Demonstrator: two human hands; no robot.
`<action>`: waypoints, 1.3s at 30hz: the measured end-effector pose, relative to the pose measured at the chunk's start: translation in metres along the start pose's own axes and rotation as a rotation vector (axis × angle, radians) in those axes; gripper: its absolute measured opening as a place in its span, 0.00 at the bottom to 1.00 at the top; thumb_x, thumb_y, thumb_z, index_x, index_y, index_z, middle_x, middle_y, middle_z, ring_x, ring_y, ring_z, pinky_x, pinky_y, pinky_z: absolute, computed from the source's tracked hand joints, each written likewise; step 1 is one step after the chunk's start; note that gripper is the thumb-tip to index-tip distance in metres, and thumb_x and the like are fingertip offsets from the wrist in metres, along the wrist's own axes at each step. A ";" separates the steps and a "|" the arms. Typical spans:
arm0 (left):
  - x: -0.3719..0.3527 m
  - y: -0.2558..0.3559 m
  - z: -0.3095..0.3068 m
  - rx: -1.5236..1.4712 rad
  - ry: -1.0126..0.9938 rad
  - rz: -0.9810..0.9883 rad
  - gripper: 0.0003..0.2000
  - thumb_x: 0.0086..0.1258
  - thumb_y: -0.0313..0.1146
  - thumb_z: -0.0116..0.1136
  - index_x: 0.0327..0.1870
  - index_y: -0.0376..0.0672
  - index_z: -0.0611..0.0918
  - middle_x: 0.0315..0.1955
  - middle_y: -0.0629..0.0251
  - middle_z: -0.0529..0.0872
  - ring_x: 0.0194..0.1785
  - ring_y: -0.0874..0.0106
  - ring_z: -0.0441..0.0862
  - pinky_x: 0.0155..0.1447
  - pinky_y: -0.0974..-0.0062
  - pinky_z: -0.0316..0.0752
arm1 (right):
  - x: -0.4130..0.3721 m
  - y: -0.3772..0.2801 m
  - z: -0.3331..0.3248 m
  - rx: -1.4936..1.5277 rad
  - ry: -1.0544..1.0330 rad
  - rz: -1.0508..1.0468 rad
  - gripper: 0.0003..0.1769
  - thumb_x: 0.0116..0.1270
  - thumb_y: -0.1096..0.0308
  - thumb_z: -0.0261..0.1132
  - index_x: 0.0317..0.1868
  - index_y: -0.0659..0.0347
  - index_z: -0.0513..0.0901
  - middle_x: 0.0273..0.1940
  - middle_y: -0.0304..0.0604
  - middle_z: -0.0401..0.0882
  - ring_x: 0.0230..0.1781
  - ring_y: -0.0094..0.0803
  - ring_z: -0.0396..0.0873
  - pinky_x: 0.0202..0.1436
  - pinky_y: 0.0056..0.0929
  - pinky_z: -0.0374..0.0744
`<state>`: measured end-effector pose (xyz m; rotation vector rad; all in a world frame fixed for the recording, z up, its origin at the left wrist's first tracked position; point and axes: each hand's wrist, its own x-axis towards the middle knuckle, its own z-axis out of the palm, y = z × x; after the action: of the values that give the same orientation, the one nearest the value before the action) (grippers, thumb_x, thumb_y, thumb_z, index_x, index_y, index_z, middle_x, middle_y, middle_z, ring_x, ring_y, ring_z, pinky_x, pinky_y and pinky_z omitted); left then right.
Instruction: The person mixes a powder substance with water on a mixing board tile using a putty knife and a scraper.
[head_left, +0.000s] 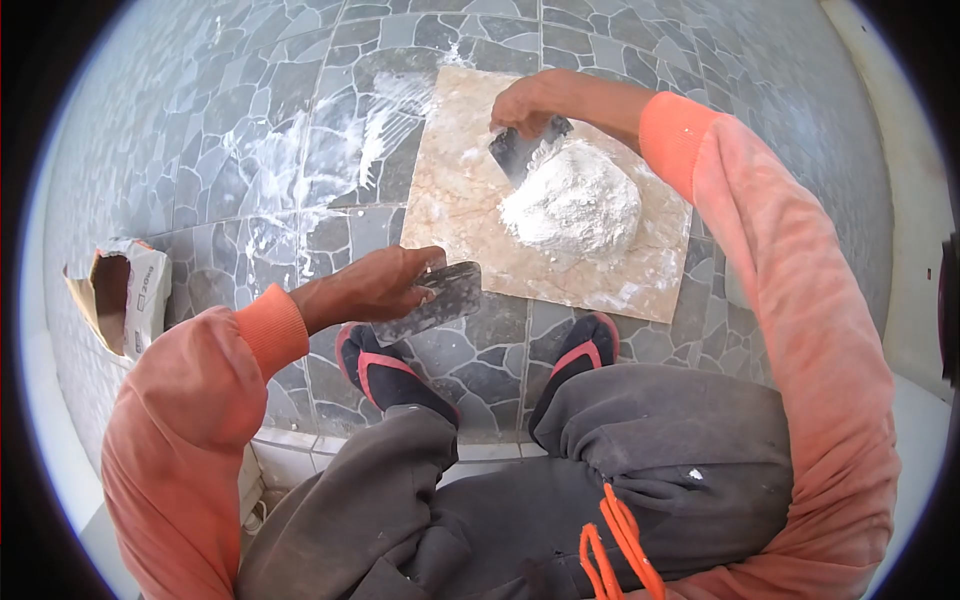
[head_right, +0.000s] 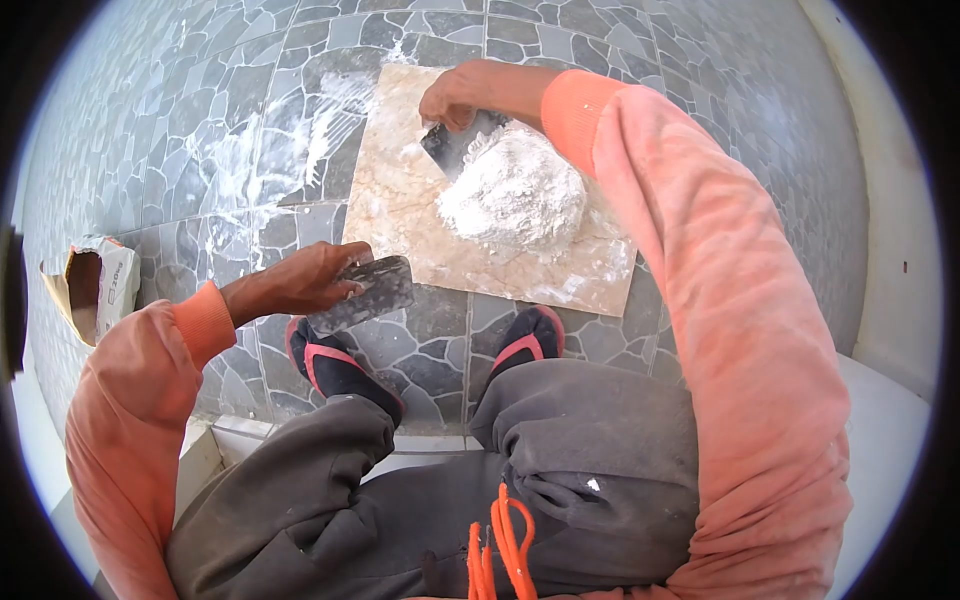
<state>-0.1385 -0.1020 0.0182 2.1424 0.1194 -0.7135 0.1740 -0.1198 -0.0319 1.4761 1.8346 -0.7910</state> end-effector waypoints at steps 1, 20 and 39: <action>0.000 0.001 0.001 0.006 0.013 0.008 0.20 0.65 0.29 0.60 0.56 0.33 0.73 0.24 0.40 0.81 0.33 0.42 0.81 0.40 0.53 0.72 | -0.003 0.005 0.004 0.039 0.037 0.011 0.28 0.55 0.79 0.57 0.60 0.62 0.76 0.46 0.54 0.83 0.44 0.52 0.81 0.45 0.46 0.79; 0.021 0.007 -0.011 -0.065 0.196 -0.029 0.17 0.65 0.31 0.58 0.52 0.34 0.72 0.36 0.37 0.83 0.44 0.40 0.81 0.47 0.52 0.74 | -0.161 -0.016 0.099 0.270 0.372 0.121 0.19 0.64 0.70 0.62 0.55 0.67 0.75 0.40 0.60 0.81 0.44 0.54 0.81 0.50 0.48 0.78; 0.154 0.135 -0.006 0.000 0.505 0.292 0.16 0.68 0.26 0.48 0.47 0.25 0.58 0.27 0.28 0.79 0.32 0.36 0.80 0.38 0.45 0.75 | -0.202 -0.081 0.120 1.733 1.011 0.550 0.11 0.65 0.74 0.61 0.44 0.73 0.81 0.33 0.44 0.82 0.27 0.29 0.80 0.28 0.30 0.80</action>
<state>0.0368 -0.2074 0.0342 2.2353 0.0713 0.0034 0.1402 -0.3479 0.0591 3.7239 0.6692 -1.6026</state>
